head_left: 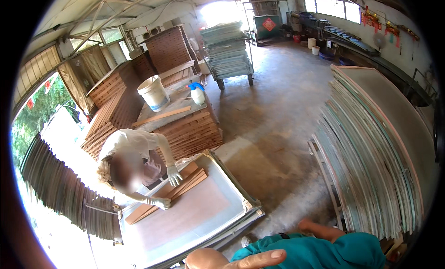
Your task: The person places rectangular cardboard strips onto a large translucent frame held by a coworker. The person then lifts the frame and stacks it onto a pile of similar frames. This process is repeated multiple times with different frames.
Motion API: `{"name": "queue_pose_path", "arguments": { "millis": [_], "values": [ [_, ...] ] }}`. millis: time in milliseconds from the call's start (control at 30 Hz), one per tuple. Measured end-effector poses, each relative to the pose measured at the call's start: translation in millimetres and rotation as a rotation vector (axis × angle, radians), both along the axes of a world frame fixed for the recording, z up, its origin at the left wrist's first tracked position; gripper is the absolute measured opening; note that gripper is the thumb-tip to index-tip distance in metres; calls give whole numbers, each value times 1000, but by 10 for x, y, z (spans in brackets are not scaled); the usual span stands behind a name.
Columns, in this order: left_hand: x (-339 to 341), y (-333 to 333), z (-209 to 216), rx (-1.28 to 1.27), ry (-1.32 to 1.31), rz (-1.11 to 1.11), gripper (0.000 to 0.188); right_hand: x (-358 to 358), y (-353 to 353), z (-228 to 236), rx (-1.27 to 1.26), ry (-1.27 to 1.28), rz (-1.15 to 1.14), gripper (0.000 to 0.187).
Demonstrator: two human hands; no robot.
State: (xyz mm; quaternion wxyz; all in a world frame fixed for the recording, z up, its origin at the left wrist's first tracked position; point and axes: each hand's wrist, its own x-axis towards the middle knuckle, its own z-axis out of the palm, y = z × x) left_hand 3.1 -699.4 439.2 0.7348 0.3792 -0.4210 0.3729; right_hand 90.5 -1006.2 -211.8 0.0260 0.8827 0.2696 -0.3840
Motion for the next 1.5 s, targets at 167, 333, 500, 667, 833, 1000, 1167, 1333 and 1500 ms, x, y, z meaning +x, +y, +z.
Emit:
{"name": "queue_pose_path", "arguments": {
  "millis": [167,333,500,667,833,1000,1167,1333,1500],
  "values": [
    [-89,29,39,-6,-28,100,55,28,523,355,-32,137,-156,20],
    [-57,105,37,73,61,50,58,-24,-345,-599,184,27,-169,20],
    [-26,17,95,118,71,38,58,18,-44,-280,96,1,16,25],
    [-141,27,321,229,167,-91,55,-16,-47,-88,59,-9,-132,29],
    [-18,73,336,357,18,1,43,-8,289,678,70,23,-26,28],
    [1,-21,195,214,-14,33,47,-7,24,437,54,291,-264,24],
    [-187,84,106,145,10,103,58,52,125,154,129,305,7,25],
    [131,555,-618,387,368,324,40,-75,-369,-411,150,-19,127,27],
    [176,946,-2322,489,1226,665,28,-100,254,644,211,93,30,31]
  ]
}}
